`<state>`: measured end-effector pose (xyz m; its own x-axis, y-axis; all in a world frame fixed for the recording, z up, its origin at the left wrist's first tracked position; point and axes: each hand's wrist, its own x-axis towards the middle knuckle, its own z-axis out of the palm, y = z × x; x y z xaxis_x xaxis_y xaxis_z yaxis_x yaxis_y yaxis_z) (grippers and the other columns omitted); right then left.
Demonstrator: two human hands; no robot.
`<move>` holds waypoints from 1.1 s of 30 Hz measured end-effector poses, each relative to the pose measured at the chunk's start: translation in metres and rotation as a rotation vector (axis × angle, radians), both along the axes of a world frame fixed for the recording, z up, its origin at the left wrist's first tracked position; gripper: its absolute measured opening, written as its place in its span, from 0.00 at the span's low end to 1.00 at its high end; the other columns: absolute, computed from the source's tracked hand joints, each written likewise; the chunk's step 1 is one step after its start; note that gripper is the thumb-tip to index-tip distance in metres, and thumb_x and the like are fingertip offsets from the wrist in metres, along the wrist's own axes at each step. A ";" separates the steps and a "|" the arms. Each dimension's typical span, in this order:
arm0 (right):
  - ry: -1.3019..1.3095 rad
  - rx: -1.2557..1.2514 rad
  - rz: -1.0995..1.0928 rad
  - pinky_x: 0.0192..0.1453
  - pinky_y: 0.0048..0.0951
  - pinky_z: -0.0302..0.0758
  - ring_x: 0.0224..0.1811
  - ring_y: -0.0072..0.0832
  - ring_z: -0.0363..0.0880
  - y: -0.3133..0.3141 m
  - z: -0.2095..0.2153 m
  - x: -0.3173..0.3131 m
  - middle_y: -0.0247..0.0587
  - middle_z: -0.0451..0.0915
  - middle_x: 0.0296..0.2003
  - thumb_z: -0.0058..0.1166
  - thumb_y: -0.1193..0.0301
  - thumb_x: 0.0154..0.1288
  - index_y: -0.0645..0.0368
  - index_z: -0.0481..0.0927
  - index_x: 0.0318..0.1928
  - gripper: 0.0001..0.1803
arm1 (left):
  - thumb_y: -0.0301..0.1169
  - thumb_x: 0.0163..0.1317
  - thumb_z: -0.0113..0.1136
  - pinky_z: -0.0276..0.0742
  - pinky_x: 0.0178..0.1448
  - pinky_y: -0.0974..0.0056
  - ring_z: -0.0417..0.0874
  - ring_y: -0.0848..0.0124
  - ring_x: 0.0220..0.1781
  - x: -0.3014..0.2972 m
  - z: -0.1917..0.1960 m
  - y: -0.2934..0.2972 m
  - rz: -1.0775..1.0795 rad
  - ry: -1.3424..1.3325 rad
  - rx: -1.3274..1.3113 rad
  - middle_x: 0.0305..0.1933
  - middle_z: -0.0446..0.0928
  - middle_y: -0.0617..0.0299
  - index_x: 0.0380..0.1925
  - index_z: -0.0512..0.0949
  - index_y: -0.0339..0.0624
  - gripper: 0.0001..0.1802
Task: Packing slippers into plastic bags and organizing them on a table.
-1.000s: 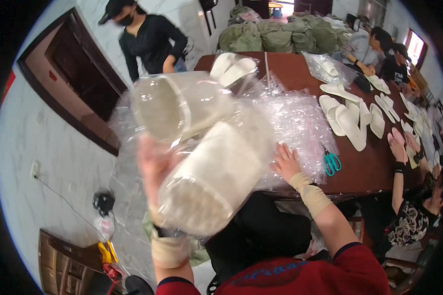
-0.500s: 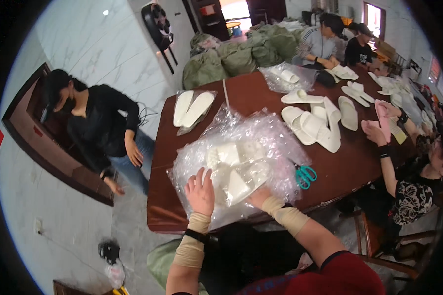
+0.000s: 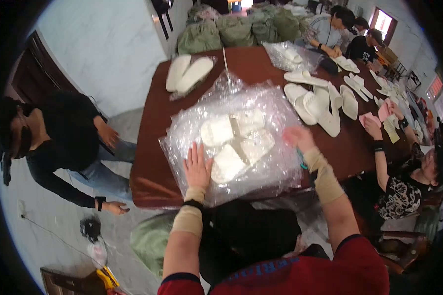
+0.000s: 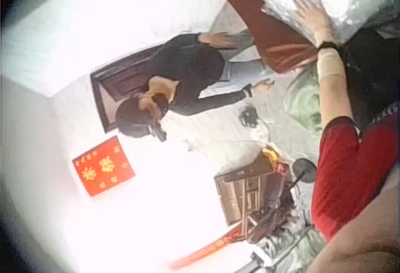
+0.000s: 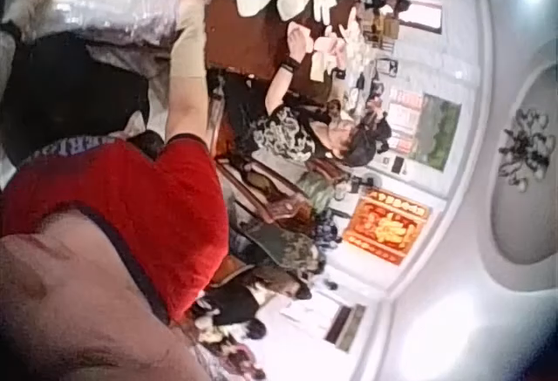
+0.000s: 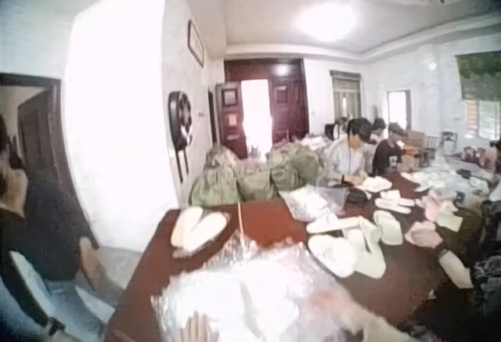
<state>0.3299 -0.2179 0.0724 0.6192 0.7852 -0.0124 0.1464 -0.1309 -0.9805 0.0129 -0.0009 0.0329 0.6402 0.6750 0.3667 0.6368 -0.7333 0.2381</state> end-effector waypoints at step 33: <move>-1.035 0.293 0.107 0.56 0.35 0.69 0.41 0.38 0.76 0.052 0.124 -0.076 0.41 0.78 0.31 0.51 0.68 0.63 0.60 0.77 0.38 0.09 | 0.47 0.63 0.47 0.45 0.71 0.46 0.50 0.61 0.73 -0.002 -0.009 -0.001 0.026 -0.045 -0.062 0.73 0.49 0.61 0.68 0.55 0.54 0.33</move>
<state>0.2535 -0.1659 0.1964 0.1492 0.7229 0.6747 0.9185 0.1512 -0.3652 0.0110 -0.0014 0.0244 0.6056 0.7138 0.3519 0.6434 -0.6994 0.3113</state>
